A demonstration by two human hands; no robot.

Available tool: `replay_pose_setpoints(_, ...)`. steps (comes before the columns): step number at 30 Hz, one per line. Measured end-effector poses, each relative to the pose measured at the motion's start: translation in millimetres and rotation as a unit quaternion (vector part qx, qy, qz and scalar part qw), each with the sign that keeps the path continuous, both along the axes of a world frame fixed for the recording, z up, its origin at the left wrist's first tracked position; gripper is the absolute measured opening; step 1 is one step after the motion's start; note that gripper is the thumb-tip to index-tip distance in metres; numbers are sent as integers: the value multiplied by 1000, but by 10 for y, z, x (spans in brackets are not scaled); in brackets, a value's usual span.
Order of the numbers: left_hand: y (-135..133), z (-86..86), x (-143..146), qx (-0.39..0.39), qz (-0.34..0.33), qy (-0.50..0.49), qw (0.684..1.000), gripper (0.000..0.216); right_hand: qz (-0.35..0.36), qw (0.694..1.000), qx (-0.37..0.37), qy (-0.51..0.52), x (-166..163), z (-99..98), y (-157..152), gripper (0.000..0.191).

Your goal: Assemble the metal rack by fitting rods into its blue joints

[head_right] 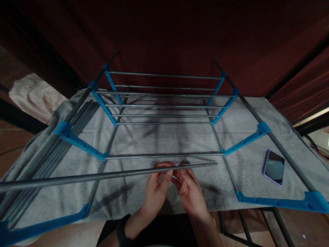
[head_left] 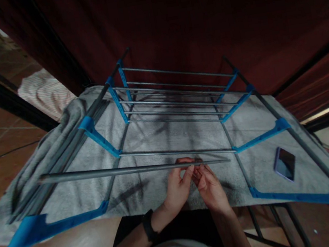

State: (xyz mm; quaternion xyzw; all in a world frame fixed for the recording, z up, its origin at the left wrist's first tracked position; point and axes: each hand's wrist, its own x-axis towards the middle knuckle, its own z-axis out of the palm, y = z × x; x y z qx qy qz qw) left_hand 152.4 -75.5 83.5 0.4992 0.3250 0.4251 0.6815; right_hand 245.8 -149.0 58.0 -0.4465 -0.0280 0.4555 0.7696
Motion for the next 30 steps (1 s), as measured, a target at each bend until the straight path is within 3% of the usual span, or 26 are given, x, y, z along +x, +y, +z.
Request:
replay_pose_setpoints(5, 131, 273, -154, 117, 16, -11, 993, 22, 53, 999, 0, 3, -59, 70, -52, 27)
replay_pose_setpoints(10, 310, 507, -315, 281, 85, -12, 956, 24, 46, 999, -7, 18, -84, 19, -78, 26)
replay_pose_setpoints(21, 524, 951, -440, 413, 194, 22, 889, 38, 28, 999, -19, 21, 2, -53, -144, 26)
replay_pose_setpoints(26, 543, 1027, -438, 417, 147, 127, 888, 42, 18, 999, -20, 33, 40, -34, -130, 25)
replay_pose_setpoints(30, 530, 1000, -369, 482, 58, 163, 859, 41, 8, 999, -20, 32, 105, -10, -128, 28)
